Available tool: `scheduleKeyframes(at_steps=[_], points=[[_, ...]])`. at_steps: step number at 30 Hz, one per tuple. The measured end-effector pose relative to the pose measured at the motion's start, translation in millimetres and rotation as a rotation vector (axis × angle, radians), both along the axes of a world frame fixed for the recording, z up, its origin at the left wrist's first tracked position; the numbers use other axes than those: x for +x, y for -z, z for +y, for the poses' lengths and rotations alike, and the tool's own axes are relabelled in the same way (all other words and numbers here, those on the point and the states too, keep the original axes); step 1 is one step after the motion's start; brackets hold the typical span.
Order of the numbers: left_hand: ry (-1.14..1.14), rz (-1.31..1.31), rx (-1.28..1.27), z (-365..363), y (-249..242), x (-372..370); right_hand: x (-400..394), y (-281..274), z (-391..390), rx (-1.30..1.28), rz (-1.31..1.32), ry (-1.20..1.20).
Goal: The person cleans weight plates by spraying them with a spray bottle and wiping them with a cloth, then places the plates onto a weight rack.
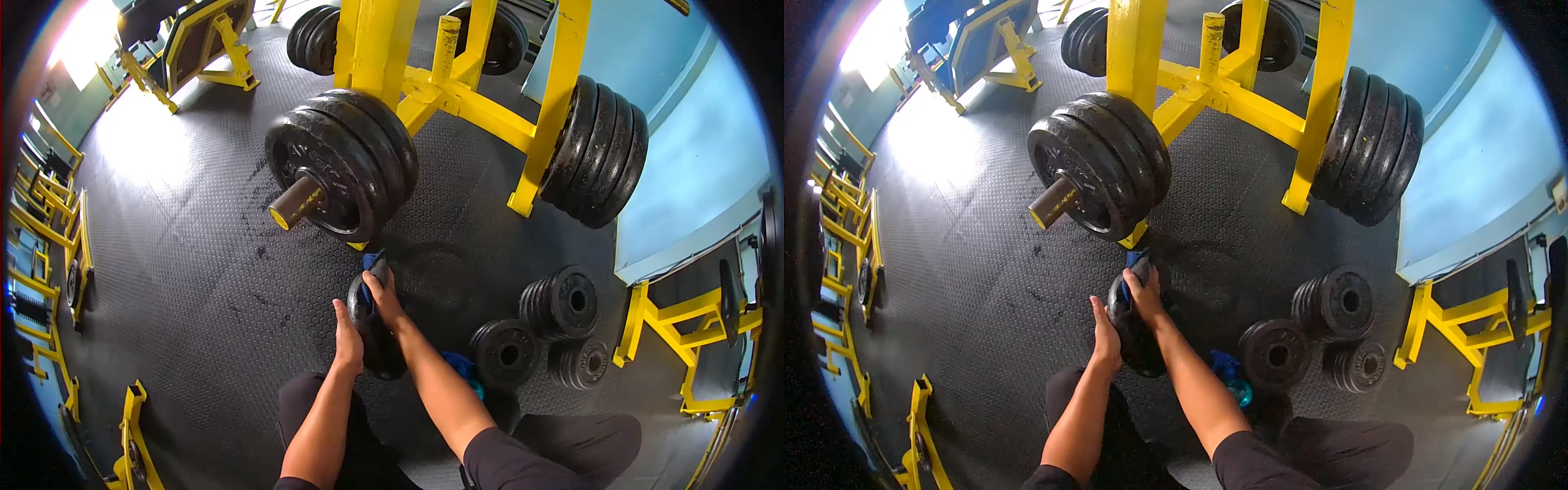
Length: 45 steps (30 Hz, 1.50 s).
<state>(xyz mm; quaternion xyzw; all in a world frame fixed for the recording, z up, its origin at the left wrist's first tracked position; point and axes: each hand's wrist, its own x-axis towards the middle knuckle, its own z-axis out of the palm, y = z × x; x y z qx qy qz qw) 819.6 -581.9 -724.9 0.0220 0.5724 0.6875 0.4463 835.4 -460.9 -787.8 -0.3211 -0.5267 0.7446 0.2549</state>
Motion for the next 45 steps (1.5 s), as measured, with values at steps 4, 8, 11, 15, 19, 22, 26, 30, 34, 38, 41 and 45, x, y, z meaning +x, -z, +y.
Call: scheduleKeyframes(at_steps=[4,8,11,15,19,22,26,30,34,38,41,45], points=[[-0.021,0.006,0.023,-5,-22,2,2,8,-2,0.113,-0.32,0.008],[-0.102,-0.052,-0.002,-11,-9,-2,57,51,-11,0.09,-0.613,-0.08],[-0.107,-0.1,0.041,-13,7,-6,113,103,-41,0.142,-0.457,-0.133],[-0.062,-0.115,0.05,-15,8,-9,183,69,-108,0.544,-0.797,-0.56],[-0.031,0.007,-0.019,-13,5,-5,140,66,-122,-0.033,-0.656,0.124],[-0.036,0.153,-0.105,-15,3,-3,101,37,-66,0.163,-0.622,0.063],[-0.023,0.25,-0.063,-17,6,0,60,71,-28,0.256,-0.528,0.075],[-0.05,0.173,0.009,-10,-7,5,41,-6,-26,0.226,-0.106,-0.031],[-0.057,0.057,0.055,-12,-9,3,59,-45,-49,0.558,0.019,-0.273],[-0.107,-0.139,0.073,-20,-2,-6,96,-90,-78,0.571,0.069,-0.414],[-0.066,-0.186,0.032,-22,-29,-7,130,-53,-114,0.615,-0.04,-0.473],[-0.113,-0.142,0.066,-28,9,-17,159,-45,-121,0.655,-0.091,-0.452]])
